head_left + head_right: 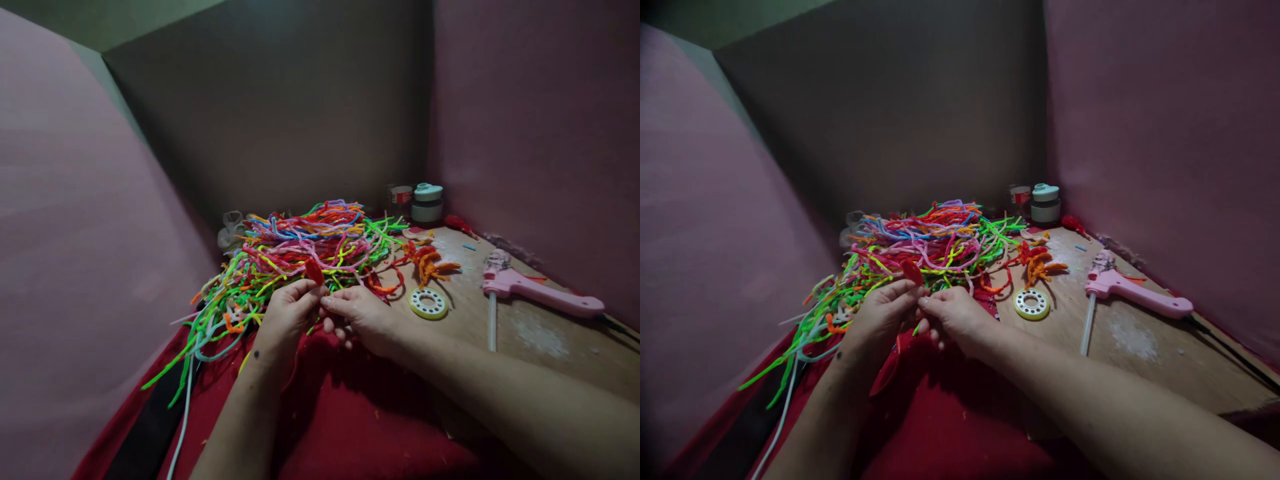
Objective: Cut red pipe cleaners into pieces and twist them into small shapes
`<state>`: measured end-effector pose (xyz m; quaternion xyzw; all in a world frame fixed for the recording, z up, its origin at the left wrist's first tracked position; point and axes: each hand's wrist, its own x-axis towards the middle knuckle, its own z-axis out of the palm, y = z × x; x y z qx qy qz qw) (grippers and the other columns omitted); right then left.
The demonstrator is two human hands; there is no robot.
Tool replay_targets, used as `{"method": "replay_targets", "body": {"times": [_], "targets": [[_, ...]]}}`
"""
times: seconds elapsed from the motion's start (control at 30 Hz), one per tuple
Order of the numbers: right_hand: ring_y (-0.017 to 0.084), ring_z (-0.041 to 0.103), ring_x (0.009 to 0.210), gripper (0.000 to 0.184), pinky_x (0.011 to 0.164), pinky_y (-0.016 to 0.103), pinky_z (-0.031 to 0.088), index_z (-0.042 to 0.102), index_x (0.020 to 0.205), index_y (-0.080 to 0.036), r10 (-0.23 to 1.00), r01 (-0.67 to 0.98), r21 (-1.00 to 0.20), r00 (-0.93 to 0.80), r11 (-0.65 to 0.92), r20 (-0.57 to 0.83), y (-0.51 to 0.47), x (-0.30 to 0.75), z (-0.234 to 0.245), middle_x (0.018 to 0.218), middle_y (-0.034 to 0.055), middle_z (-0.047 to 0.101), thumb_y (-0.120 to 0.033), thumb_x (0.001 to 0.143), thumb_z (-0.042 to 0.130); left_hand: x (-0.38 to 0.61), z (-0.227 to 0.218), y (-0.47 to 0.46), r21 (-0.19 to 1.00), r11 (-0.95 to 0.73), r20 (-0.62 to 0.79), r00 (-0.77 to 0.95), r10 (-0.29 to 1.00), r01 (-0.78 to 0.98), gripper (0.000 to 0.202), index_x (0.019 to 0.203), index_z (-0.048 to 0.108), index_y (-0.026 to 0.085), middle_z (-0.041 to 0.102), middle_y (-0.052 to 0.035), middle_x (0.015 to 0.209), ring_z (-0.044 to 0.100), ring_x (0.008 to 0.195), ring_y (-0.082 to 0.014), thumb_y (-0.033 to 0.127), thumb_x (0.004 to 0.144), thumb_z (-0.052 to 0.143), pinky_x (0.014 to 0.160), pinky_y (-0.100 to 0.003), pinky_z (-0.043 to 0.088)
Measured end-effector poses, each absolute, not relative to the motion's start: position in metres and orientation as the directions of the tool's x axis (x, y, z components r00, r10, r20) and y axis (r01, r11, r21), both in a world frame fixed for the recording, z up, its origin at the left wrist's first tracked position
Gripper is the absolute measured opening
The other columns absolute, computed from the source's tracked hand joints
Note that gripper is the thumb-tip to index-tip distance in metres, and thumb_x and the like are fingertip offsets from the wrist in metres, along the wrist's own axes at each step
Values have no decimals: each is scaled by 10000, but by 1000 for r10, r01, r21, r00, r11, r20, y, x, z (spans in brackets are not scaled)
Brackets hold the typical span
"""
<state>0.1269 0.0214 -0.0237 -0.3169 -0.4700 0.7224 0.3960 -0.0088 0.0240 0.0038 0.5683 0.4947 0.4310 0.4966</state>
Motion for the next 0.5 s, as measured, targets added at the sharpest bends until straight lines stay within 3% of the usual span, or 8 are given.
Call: {"method": "replay_targets", "body": {"times": [0.1,0.17,0.23,0.3,0.37,0.43,0.5], "targets": [[51,399,341,207,344,185,289,520,641,-146,834,-95,-988,-550,-119,-48,18,124,-27,524,-22,556,-319,750,550,-11,8,24,993,-57,50,70,996,106,253,708,551,156,439,70,417,322,344,-36,397,722,626,354,-153,232],[57,411,378,179,391,189,296,521,601,-145,821,111,-992,-570,59,-15,14,122,-29,494,-27,529,-254,742,515,-8,15,25,989,-69,62,55,997,127,248,715,544,164,445,69,406,315,327,-42,403,735,607,334,-156,227],[73,444,469,150,446,197,294,546,578,-135,807,301,-871,-567,389,165,8,120,-30,527,-12,546,-211,706,521,1,25,28,975,-73,59,74,995,210,222,695,535,168,465,64,414,332,320,-47,374,725,611,319,-155,229],[106,485,536,138,482,222,308,599,644,-141,720,408,-680,-644,609,259,4,120,-30,607,19,602,-217,708,503,20,34,32,945,-84,37,153,987,315,172,692,544,163,495,57,444,361,324,-47,321,711,609,317,-153,249],[151,530,577,221,488,250,332,642,746,-144,651,461,-554,-730,693,206,1,119,-29,693,63,648,-277,753,466,47,40,40,912,-108,-5,272,962,397,107,671,548,151,520,45,470,394,343,-45,244,705,587,330,-146,263],[212,582,653,307,515,289,386,649,906,-141,649,488,-546,-748,681,140,4,116,-32,827,113,675,-331,783,442,76,41,52,877,-138,-41,359,932,460,82,644,543,149,487,52,430,386,322,-45,198,710,551,323,-147,253],[290,604,810,323,613,354,437,626,1015,-138,651,495,-558,-751,666,111,12,111,-37,993,154,657,-278,763,481,101,37,68,856,-161,-52,391,919,492,46,665,533,153,533,40,461,402,312,-47,157,711,530,320,-150,258]]}}
